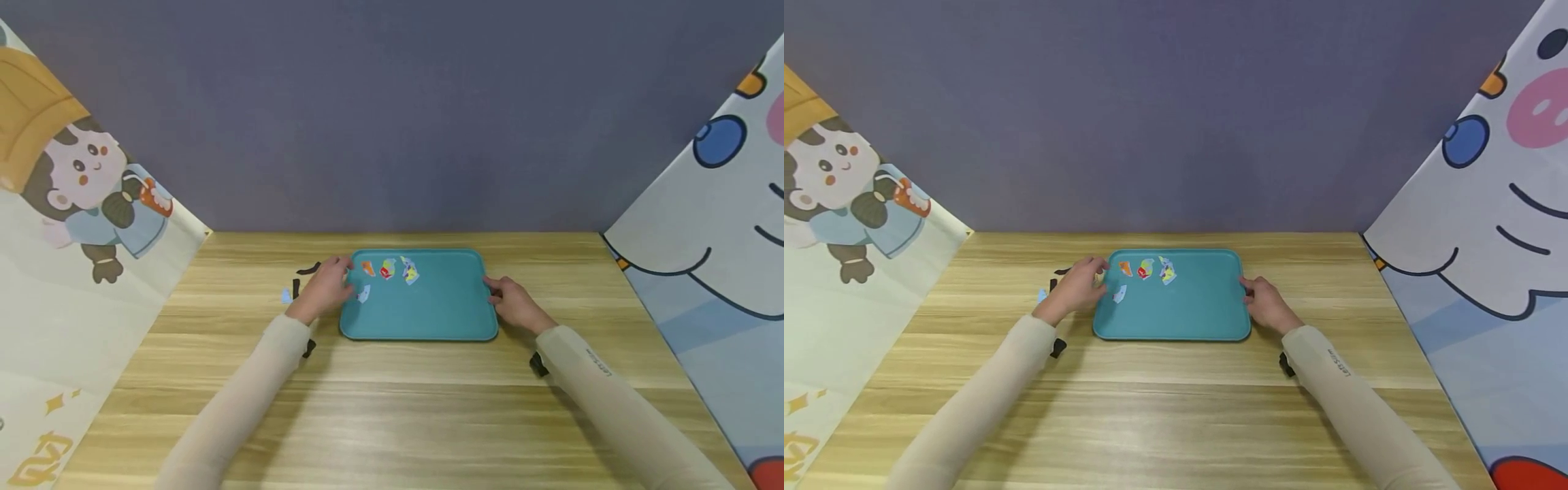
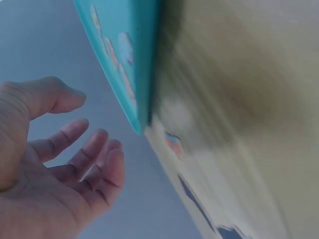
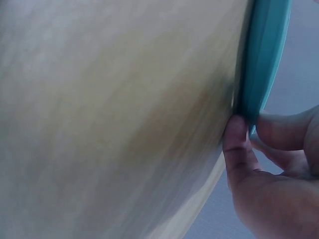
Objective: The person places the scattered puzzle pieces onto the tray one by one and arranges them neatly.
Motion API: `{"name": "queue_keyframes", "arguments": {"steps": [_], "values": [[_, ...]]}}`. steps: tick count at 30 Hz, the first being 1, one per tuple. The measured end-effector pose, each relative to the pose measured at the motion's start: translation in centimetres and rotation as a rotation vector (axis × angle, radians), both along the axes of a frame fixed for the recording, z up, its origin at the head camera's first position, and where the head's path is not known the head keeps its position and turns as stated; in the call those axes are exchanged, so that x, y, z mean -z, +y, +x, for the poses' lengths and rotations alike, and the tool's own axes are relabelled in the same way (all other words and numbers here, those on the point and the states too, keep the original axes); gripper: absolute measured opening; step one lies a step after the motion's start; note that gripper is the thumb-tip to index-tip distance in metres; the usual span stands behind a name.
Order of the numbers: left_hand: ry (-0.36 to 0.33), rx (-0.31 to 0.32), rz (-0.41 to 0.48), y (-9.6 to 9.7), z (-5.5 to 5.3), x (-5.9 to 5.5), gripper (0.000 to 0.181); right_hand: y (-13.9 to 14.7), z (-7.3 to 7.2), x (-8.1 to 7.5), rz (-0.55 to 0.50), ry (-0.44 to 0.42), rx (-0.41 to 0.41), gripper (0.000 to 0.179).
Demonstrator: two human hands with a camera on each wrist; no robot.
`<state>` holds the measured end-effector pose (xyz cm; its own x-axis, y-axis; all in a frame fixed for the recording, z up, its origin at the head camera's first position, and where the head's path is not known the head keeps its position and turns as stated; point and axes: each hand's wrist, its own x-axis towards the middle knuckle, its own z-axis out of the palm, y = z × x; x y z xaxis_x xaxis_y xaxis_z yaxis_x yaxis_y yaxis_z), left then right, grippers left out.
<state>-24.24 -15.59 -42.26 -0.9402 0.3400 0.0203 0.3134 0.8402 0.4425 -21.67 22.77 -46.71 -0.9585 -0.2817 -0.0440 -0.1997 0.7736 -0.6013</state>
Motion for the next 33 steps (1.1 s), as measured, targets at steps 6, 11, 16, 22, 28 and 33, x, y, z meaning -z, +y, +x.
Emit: {"name": "queue_keyframes", "arguments": {"steps": [6,11,16,22,28,33], "values": [[0.019,0.022,-0.021,-2.5,0.7,0.4,0.04,0.0,0.0,-0.1,-0.003,-0.014,-0.004,0.048],[0.028,0.042,-0.037,-5.1,0.8,0.6,0.046,0.0,0.1,-0.1,-0.001,-0.004,-0.006,0.047],[0.011,0.039,-0.032,-7.9,0.8,0.8,0.051,-0.1,0.1,-0.2,0.001,-0.014,-0.006,0.047],[-0.042,0.024,-0.014,-10.6,0.5,1.1,0.056,0.0,0.1,-0.3,0.0,-0.021,-0.011,0.048],[-0.071,0.0,0.013,-12.1,-0.2,1.3,0.063,-0.1,0.1,-0.3,0.003,-0.018,-0.005,0.048],[-0.072,0.019,0.002,-12.8,-0.7,1.6,0.066,-0.1,0.1,-0.3,0.007,-0.017,-0.005,0.048]]}}
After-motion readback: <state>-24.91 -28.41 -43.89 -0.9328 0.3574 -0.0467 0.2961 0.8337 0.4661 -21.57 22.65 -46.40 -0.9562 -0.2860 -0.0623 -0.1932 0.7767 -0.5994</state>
